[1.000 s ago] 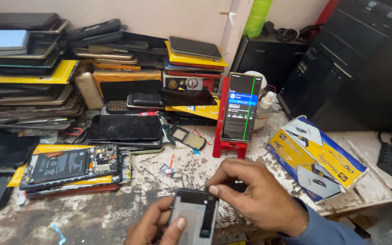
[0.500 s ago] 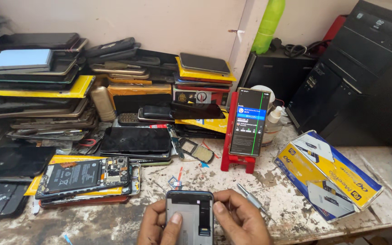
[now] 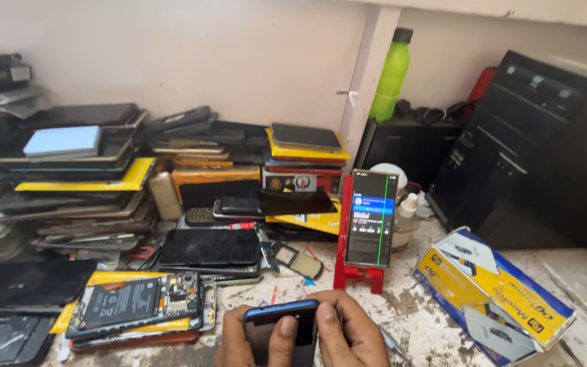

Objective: The person works at a cluttered mobile repair bench, holding a smartphone and pressing and fitting its back cover and internal components together by hand, turning the phone over repeatedly to seat the parts. A second phone on a red stand displays a screen, and a screwdriver lies on the bench.

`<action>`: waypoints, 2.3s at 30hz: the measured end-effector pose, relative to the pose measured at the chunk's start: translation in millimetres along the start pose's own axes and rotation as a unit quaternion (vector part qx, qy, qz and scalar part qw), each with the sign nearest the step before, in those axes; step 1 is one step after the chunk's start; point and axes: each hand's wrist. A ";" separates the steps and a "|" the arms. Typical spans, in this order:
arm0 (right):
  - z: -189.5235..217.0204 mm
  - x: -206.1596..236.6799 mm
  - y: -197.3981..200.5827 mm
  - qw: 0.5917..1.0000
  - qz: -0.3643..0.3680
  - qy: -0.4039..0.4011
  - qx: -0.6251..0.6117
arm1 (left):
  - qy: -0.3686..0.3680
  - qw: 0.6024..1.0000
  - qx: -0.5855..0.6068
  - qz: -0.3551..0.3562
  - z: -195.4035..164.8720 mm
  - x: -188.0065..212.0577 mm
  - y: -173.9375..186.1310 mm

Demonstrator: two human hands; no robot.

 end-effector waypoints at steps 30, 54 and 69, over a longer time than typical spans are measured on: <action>34.7 12.5 -6.0 0.974 0.087 -0.206 -0.033 | -0.083 0.994 0.046 0.061 -0.7 -10.1 30.1; 36.4 24.6 -3.1 0.974 0.089 -0.203 -0.054 | -0.124 0.983 0.095 0.098 -14.6 -7.7 43.5; 53.6 20.6 8.5 0.968 0.125 -0.205 -0.068 | -0.108 0.984 -0.006 0.139 -47.1 -18.4 52.7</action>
Point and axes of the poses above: each hand's wrist, its own x-axis away from the middle knuckle, its own y-axis out of the back of the hand, z = x × y, and after that the axes turned 10 degrees about -x, right-handed
